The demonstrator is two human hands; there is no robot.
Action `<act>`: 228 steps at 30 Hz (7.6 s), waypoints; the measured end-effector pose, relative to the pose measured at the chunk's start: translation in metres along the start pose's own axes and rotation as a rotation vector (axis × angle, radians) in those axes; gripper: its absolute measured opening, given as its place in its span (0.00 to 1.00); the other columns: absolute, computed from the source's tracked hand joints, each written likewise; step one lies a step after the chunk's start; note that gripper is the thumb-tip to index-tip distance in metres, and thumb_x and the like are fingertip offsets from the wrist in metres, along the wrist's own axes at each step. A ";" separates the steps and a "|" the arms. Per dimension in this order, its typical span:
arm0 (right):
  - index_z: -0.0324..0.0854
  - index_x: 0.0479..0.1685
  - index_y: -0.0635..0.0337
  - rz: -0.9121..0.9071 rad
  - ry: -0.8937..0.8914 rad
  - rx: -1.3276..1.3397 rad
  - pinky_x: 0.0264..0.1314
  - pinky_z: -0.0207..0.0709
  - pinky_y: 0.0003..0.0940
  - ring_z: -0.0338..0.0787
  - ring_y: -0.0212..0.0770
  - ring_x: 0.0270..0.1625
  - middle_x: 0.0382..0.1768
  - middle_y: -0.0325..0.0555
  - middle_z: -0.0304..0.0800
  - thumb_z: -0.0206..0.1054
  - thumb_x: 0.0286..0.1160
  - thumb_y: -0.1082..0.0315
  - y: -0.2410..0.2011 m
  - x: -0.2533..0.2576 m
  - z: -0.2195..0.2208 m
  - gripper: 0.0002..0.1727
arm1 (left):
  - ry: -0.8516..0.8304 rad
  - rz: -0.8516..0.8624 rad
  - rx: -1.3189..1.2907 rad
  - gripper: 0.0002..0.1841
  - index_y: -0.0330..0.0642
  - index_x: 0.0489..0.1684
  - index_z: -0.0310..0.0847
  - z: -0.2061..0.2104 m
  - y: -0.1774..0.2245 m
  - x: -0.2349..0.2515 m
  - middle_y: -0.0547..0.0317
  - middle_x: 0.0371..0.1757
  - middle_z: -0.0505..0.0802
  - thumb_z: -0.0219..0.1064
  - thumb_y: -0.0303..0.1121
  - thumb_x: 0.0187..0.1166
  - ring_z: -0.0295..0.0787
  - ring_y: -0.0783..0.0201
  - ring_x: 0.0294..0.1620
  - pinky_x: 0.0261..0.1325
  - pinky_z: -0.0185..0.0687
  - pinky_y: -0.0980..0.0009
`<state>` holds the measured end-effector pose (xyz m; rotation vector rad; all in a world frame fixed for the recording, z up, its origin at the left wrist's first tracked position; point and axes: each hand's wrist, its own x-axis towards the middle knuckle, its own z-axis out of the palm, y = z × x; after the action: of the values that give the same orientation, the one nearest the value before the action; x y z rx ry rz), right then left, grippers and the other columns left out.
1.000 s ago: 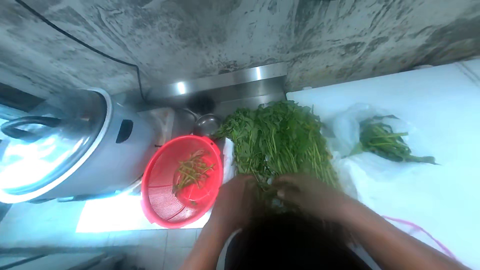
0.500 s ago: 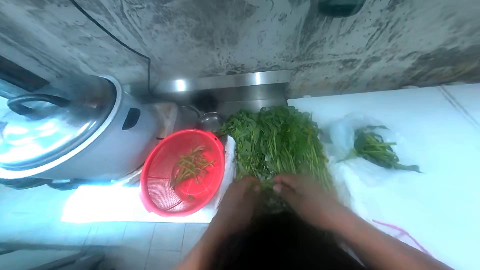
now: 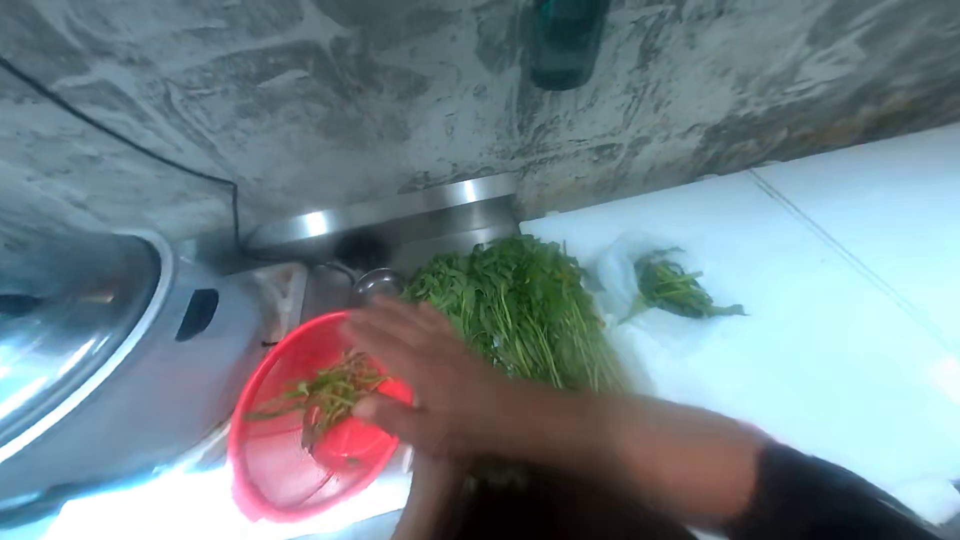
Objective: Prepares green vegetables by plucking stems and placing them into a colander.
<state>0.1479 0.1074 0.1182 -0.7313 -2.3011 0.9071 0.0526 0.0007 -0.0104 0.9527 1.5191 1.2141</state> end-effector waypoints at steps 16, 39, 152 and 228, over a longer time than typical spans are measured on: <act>0.71 0.82 0.59 0.504 0.626 -0.183 0.61 0.86 0.49 0.90 0.46 0.58 0.63 0.56 0.87 0.57 0.85 0.66 0.136 -0.154 -0.111 0.26 | -0.333 0.062 0.288 0.37 0.47 0.92 0.54 0.094 0.023 0.108 0.56 0.76 0.85 0.64 0.47 0.84 0.84 0.59 0.72 0.71 0.83 0.53; 0.74 0.82 0.53 0.882 -0.128 0.065 0.73 0.80 0.52 0.89 0.48 0.67 0.67 0.51 0.88 0.65 0.80 0.51 0.131 -0.133 -0.009 0.32 | -0.299 -0.043 0.241 0.17 0.36 0.59 0.84 0.070 0.000 0.072 0.55 0.41 0.93 0.66 0.40 0.84 0.92 0.65 0.39 0.47 0.90 0.64; 0.89 0.47 0.55 -0.012 0.049 -0.120 0.28 0.79 0.21 0.84 0.25 0.27 0.30 0.38 0.90 0.65 0.86 0.56 0.044 -0.120 -0.057 0.13 | 0.452 0.427 -0.279 0.16 0.43 0.52 0.80 -0.089 0.063 0.034 0.58 0.53 0.93 0.46 0.39 0.93 0.92 0.57 0.59 0.64 0.89 0.54; 0.89 0.50 0.48 0.535 -0.344 0.181 0.28 0.78 0.28 0.82 0.28 0.26 0.29 0.31 0.87 0.65 0.83 0.51 0.025 -0.087 -0.042 0.13 | -0.383 0.359 0.360 0.21 0.44 0.60 0.83 -0.023 0.058 0.006 0.57 0.41 0.92 0.49 0.47 0.93 0.90 0.64 0.40 0.48 0.88 0.57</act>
<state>0.2432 0.0839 0.1005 -1.2187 -2.2984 1.5635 0.0294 0.0126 0.0470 1.6519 1.3094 0.9343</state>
